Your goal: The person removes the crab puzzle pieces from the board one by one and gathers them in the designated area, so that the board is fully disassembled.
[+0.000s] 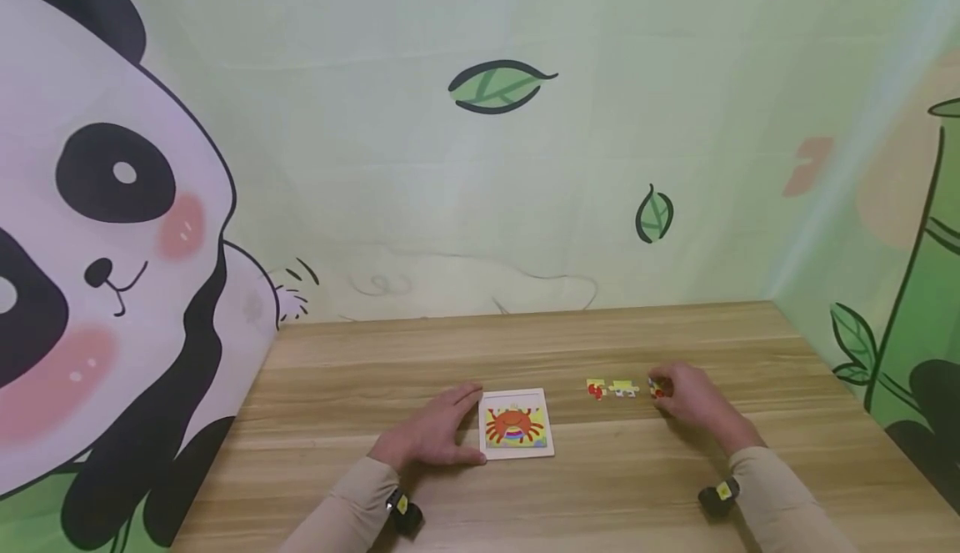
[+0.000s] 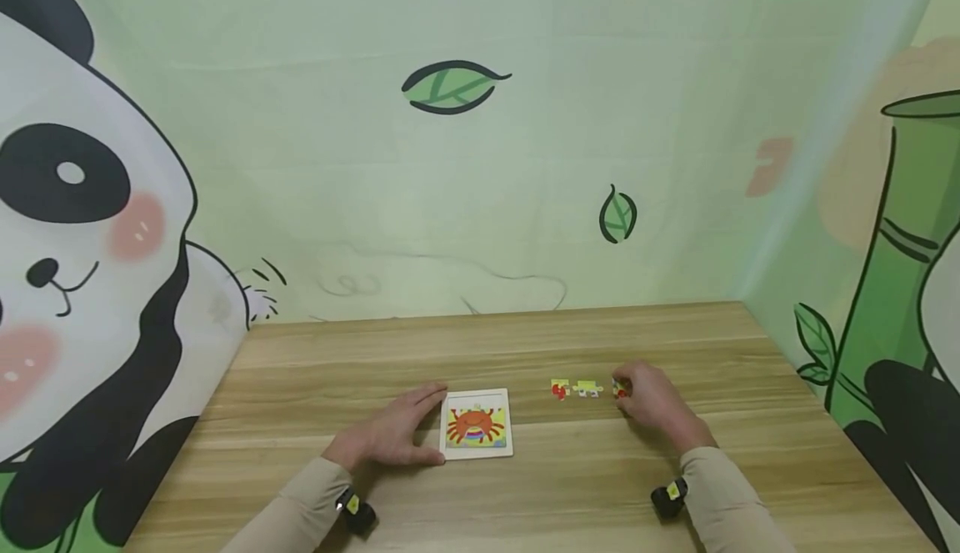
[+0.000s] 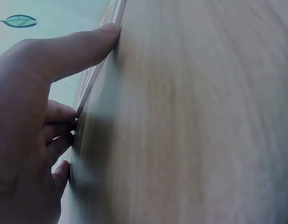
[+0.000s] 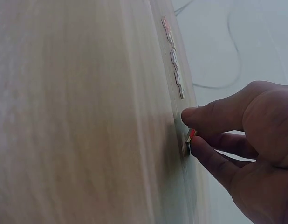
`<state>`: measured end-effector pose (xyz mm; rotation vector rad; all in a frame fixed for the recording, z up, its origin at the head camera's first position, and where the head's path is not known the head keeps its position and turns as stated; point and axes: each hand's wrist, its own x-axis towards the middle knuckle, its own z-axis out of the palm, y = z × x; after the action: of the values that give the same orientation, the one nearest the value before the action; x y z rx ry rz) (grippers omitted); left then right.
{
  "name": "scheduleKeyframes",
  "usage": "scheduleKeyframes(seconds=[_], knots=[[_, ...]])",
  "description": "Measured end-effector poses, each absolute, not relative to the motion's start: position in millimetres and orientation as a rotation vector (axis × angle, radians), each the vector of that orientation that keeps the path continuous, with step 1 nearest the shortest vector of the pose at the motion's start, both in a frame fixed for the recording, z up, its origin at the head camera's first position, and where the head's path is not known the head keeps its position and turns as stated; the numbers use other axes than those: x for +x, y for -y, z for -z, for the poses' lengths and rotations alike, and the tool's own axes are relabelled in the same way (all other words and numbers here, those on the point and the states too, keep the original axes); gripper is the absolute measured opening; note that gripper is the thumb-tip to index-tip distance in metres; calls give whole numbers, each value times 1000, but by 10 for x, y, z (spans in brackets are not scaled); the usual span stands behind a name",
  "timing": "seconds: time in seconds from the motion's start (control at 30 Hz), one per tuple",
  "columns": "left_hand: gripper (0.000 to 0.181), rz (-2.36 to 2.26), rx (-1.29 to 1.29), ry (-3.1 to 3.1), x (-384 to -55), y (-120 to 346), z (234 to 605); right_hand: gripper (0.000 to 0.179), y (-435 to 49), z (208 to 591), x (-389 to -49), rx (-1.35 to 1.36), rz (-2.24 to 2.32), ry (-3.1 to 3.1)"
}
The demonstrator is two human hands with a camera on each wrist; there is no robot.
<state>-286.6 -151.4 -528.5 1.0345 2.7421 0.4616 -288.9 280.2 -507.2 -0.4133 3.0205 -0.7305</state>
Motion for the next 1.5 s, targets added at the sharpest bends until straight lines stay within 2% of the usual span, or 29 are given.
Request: scheduleKeyframes(seconds=[0.3,0.53,0.67,1.27,1.5], knots=[[103,-457,1037,-2748,-2865,1509,5306,40,-2790,5107,-2889,-402,668,-3048],[101,-470,1034,-2752,-2859,1514,5302,14,-2778,5129,-2892,-428,622,-3103],[101,-469,1038,-2752,-2854,1520,5291,9,-2766,5123,-2890,-431,601,-3112],[102,-449,1007,-2747,-2847,1510,5299,11,-2762,5148,-2897,-440,601,-3112],[103,-451,1009,-2751,-2849,1517,5291,28,-2722,5079,-2879,-415,626,-3111]])
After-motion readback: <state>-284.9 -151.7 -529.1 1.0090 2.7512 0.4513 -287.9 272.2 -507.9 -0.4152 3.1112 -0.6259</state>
